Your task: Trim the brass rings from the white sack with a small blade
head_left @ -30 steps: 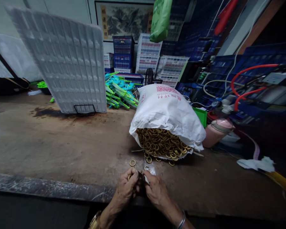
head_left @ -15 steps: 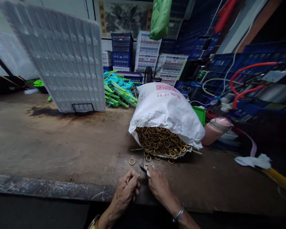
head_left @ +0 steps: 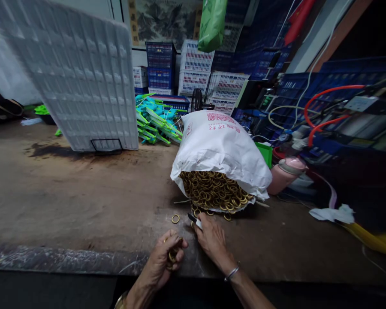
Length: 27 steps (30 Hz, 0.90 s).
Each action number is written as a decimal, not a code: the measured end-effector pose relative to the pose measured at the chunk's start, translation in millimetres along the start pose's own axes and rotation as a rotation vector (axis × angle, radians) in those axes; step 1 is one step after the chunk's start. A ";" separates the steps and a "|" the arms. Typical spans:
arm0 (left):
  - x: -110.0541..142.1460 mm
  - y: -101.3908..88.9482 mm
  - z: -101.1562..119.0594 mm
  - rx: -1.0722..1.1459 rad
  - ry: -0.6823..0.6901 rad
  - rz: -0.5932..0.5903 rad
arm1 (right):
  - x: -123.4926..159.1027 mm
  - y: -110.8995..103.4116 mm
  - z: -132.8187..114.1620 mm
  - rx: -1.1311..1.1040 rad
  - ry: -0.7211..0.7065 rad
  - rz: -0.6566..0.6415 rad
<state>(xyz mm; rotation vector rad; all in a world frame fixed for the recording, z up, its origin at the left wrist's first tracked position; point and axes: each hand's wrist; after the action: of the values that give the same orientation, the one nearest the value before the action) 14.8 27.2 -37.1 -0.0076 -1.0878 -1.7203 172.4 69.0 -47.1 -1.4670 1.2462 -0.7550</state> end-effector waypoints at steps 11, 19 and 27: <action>-6.5 -6.5 4.9 0.216 -0.149 -0.075 | 3.9 4.0 9.6 -0.306 -0.022 0.053; -12.1 -2.4 5.9 0.080 -0.078 -0.008 | -1.0 -4.7 -3.8 -1.012 0.226 -0.039; -13.6 6.8 2.2 -0.567 0.345 0.274 | 2.9 -18.3 -17.5 -1.442 0.357 -0.243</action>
<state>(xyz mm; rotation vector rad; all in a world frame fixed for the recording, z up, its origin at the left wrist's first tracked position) 25.0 38.6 -37.9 -0.1993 -0.3100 -1.6482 162.8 59.9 -25.2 -2.7266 2.0773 -0.1567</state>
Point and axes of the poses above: each hand's wrist, its own x-axis away from the middle knuckle, its own y-axis out of the palm, z = x × y, and after that the axes turned 13 degrees about -y, right-handed
